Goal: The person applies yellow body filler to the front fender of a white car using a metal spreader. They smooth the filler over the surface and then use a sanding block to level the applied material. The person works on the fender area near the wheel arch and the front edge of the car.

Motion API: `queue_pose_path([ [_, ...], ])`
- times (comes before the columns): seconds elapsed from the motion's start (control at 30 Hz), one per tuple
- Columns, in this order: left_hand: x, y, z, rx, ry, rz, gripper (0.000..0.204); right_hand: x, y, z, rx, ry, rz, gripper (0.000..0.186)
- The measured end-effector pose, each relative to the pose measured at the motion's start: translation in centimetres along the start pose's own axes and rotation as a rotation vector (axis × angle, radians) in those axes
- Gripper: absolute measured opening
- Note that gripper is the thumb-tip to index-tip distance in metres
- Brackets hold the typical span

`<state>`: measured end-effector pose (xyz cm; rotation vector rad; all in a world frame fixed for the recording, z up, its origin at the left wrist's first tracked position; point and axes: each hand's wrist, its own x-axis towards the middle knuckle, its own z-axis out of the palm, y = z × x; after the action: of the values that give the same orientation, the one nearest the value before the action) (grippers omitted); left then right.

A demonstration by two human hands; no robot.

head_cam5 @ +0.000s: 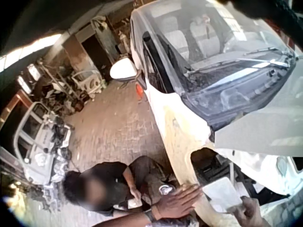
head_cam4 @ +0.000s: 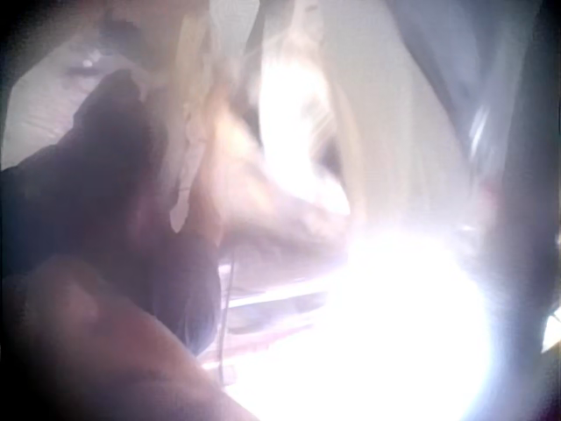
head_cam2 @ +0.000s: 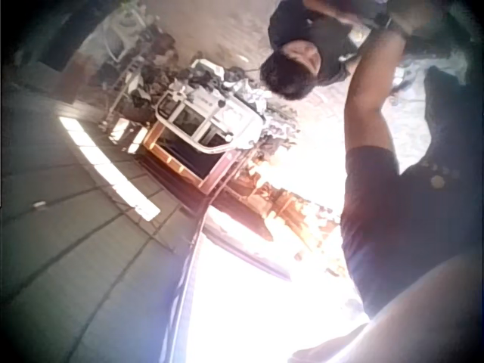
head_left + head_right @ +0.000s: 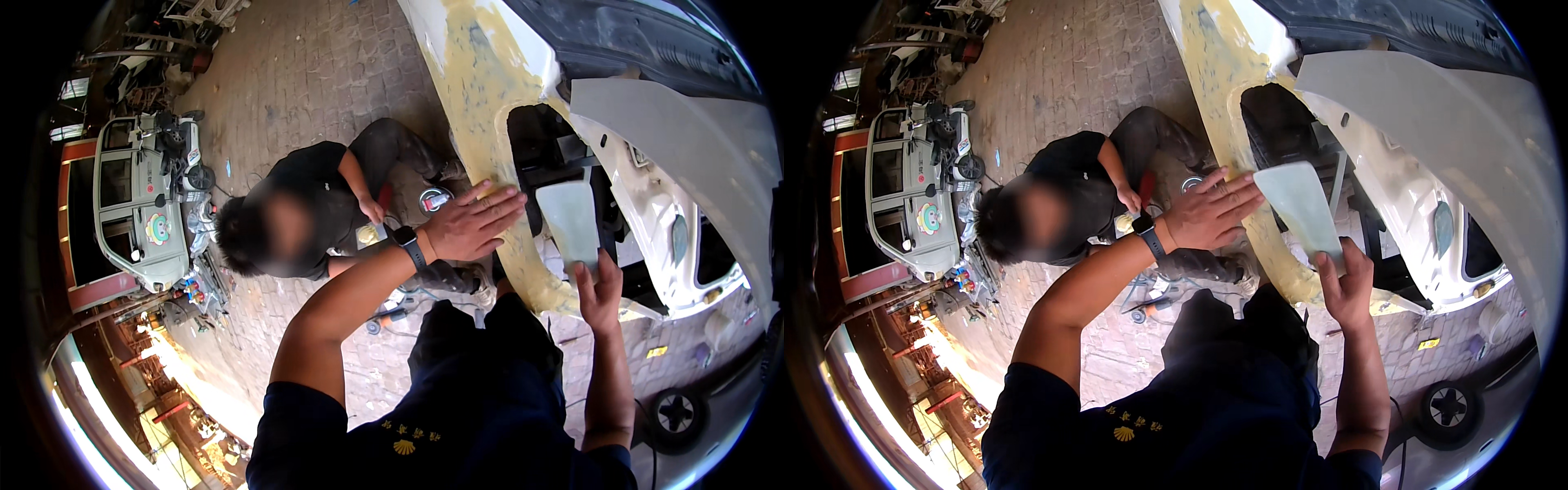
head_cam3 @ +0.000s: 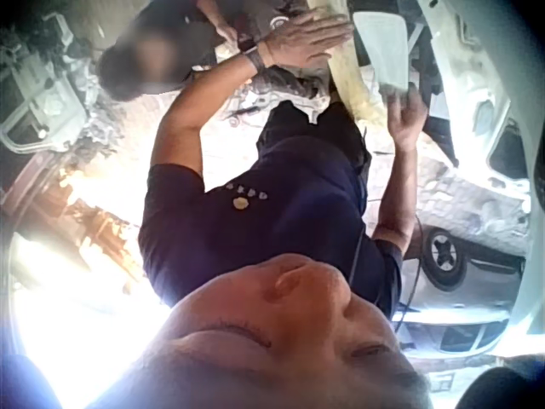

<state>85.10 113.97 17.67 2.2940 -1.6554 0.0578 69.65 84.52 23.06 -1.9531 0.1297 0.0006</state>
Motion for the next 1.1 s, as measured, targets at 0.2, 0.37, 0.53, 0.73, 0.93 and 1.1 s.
queue_pose_path([
  [0.2, 1.4, -2.9, -2.0, -0.018, 0.16, -0.346, 0.077, -4.8, -0.6, 2.6, -0.048, -0.028, 0.309, 0.05],
  [0.37, -3.7, 0.3, 0.9, -0.189, 0.412, -0.665, 0.077, -6.9, 0.9, 7.7, -0.124, 0.079, 0.184, 0.053],
  [0.53, -10.7, 10.3, 5.1, -0.481, 0.2, -0.73, 0.073, -0.6, -1.5, 10.4, -0.073, 0.248, 0.069, 0.051],
  [0.73, -15.0, 15.9, 3.8, -0.711, 0.267, -0.835, 0.059, -1.6, -4.5, 7.6, -0.179, 0.331, -0.155, 0.06],
  [0.93, -20.3, 15.8, 1.7, -0.718, 0.354, -0.941, 0.043, -3.1, -1.4, -6.3, -0.598, 0.528, 0.037, 0.042],
  [1.1, -23.5, 17.5, 1.1, -0.856, 0.366, -1.011, 0.045, 1.2, 0.9, -13.3, -0.921, 0.428, 0.051, 0.043],
])
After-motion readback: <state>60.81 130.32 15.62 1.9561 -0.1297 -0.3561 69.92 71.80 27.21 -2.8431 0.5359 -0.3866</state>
